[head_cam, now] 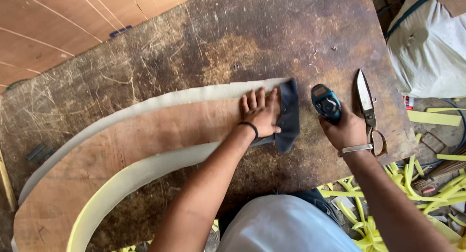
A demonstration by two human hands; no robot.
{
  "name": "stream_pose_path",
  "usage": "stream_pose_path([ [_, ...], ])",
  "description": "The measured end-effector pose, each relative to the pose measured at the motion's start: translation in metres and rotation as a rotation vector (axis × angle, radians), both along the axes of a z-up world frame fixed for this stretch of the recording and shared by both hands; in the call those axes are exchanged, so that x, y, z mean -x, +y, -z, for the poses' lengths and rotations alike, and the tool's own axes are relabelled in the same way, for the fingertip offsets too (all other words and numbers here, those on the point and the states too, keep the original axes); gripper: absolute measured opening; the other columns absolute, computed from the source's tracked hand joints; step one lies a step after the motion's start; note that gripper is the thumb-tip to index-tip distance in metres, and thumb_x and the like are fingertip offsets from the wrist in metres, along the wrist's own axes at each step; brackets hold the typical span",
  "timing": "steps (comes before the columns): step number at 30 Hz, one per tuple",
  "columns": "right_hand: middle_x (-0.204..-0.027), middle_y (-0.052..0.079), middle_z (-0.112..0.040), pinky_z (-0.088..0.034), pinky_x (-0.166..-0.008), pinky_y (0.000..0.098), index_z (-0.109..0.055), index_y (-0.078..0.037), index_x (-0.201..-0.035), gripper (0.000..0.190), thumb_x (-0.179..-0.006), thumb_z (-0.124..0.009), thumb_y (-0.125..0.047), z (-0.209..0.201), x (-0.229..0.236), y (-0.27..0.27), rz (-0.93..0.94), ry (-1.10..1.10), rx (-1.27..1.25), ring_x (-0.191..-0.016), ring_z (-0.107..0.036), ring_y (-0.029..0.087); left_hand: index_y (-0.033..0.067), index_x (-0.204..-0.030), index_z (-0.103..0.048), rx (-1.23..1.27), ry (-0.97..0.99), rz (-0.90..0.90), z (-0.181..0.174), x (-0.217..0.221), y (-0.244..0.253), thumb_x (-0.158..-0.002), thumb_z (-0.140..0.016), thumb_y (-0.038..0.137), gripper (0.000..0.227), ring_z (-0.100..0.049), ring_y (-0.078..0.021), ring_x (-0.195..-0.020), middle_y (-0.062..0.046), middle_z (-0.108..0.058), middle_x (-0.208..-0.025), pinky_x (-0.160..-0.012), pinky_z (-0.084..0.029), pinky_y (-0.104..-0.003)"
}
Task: The person staples a dark fabric strip along the edge of a curved wooden board using a pneumatic staple gun. They trim excess fabric with shears and continue stapling around the perimeter, adjusting the fabric as needed.
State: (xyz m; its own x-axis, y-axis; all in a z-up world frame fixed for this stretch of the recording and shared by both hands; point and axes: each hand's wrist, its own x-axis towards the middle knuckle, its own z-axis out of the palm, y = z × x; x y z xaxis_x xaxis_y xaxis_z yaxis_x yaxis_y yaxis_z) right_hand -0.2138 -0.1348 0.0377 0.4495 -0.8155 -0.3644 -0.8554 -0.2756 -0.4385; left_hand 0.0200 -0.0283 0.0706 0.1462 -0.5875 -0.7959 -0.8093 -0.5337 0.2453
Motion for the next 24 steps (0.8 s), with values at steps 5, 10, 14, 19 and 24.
stream_pose_path([
  [5,-0.123,0.025,-0.06,-0.054,-0.089,0.0499,-0.041,-0.013,-0.161,0.084,-0.086,-0.078,-0.021,0.018,-0.019,-0.003,0.02,0.0,0.158,-0.109,-0.062,0.043,0.0161,-0.152,-0.042,0.476,-0.052,-0.208,0.037,-0.001,0.0,-0.093,-0.067,0.037,0.067,-0.032,-0.0361,-0.149,-0.015,-0.037,-0.159,-0.125,-0.014,-0.063],
  [10,-0.119,0.021,-0.062,-0.056,-0.092,0.0453,-0.059,-0.011,-0.134,0.058,-0.082,-0.083,-0.017,0.012,-0.041,0.019,0.038,-0.292,0.31,-0.108,-0.063,0.037,0.0119,-0.118,-0.073,0.376,0.103,-0.249,0.078,-0.011,-0.032,-0.091,-0.067,0.031,0.034,-0.057,-0.0282,-0.131,-0.009,-0.064,-0.136,-0.114,-0.044,-0.048],
  [14,-0.102,0.011,-0.068,-0.06,-0.076,0.0394,-0.061,-0.005,-0.116,0.055,-0.075,-0.086,-0.031,-0.005,-0.076,0.036,0.192,-0.373,-0.22,-0.085,-0.071,0.028,0.016,-0.11,-0.079,0.579,0.512,-0.466,0.084,-0.031,-0.046,-0.084,-0.056,0.017,0.034,-0.075,-0.023,-0.117,-0.003,-0.079,-0.12,-0.109,-0.059,-0.039],
  [19,-0.094,0.009,-0.072,-0.056,-0.069,0.0412,-0.069,-0.009,-0.107,0.035,-0.083,-0.081,-0.031,-0.002,-0.107,0.044,0.263,-0.256,-0.002,-0.081,-0.07,0.029,0.0104,-0.113,-0.072,0.66,-0.012,-0.161,0.065,-0.053,-0.065,-0.067,-0.076,0.02,0.047,-0.061,-0.0372,-0.113,-0.014,-0.072,-0.112,-0.096,-0.045,-0.053],
  [24,-0.099,0.009,-0.073,-0.057,-0.073,0.039,-0.072,-0.01,-0.104,0.016,-0.09,-0.072,-0.019,0.003,-0.106,0.05,0.382,-0.408,0.051,-0.084,-0.072,0.029,0.0198,-0.104,-0.076,0.208,0.095,0.033,0.054,-0.06,-0.096,-0.085,-0.072,0.043,0.031,-0.062,-0.0349,-0.113,-0.016,-0.067,-0.115,-0.095,-0.05,-0.049],
])
